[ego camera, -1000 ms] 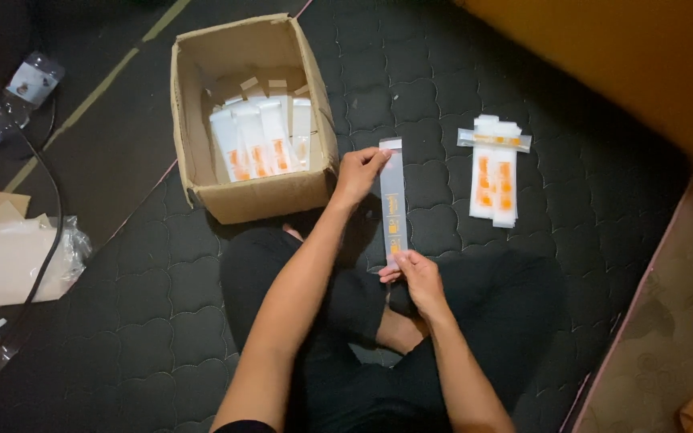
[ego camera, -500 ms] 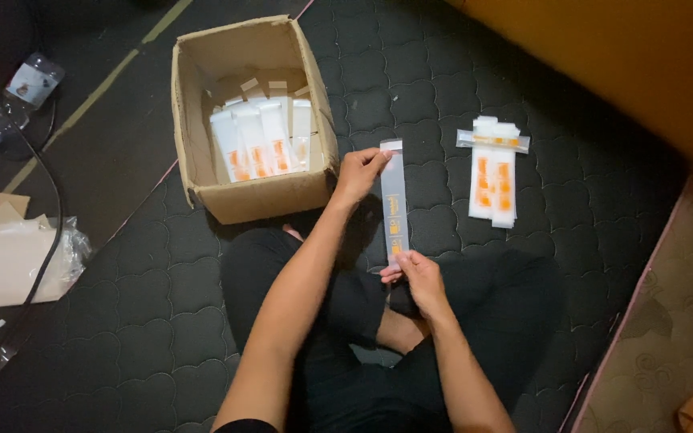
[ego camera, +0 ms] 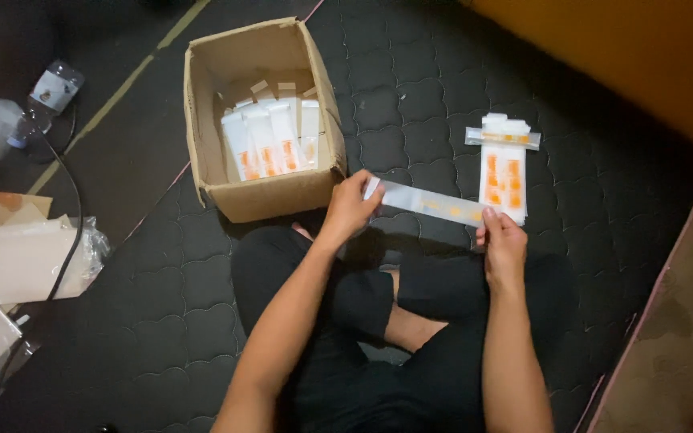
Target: Inserting paper strips into clear plastic sleeves and organizing them on the floor.
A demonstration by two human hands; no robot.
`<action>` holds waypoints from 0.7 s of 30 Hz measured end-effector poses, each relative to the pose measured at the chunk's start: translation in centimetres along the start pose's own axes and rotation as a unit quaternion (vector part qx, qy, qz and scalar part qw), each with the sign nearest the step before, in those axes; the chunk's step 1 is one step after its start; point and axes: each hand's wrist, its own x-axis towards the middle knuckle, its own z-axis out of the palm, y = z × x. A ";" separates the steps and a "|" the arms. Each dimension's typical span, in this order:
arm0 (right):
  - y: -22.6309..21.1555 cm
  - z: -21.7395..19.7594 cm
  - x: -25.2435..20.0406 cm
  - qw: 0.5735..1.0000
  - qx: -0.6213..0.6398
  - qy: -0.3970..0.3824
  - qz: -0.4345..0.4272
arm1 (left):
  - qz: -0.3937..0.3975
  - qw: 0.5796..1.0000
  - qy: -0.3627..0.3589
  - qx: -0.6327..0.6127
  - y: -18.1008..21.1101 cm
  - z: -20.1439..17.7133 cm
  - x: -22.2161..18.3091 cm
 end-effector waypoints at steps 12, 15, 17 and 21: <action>-4.7 16.3 -7.4 0.983 0.097 -0.034 0.150 | -0.111 0.973 -0.011 -0.203 -2.6 5.9 -2.1; -1.4 15.9 -5.0 0.982 0.120 -0.022 0.142 | -0.106 0.960 -0.002 -0.259 -4.3 5.8 -1.5; -3.2 14.2 -4.7 0.983 0.127 -0.010 0.136 | -0.104 0.952 0.004 -0.288 -3.5 4.9 -1.8; -2.4 9.2 -0.8 0.985 0.127 0.018 0.113 | -0.100 0.949 0.019 -0.298 -1.5 3.0 -2.1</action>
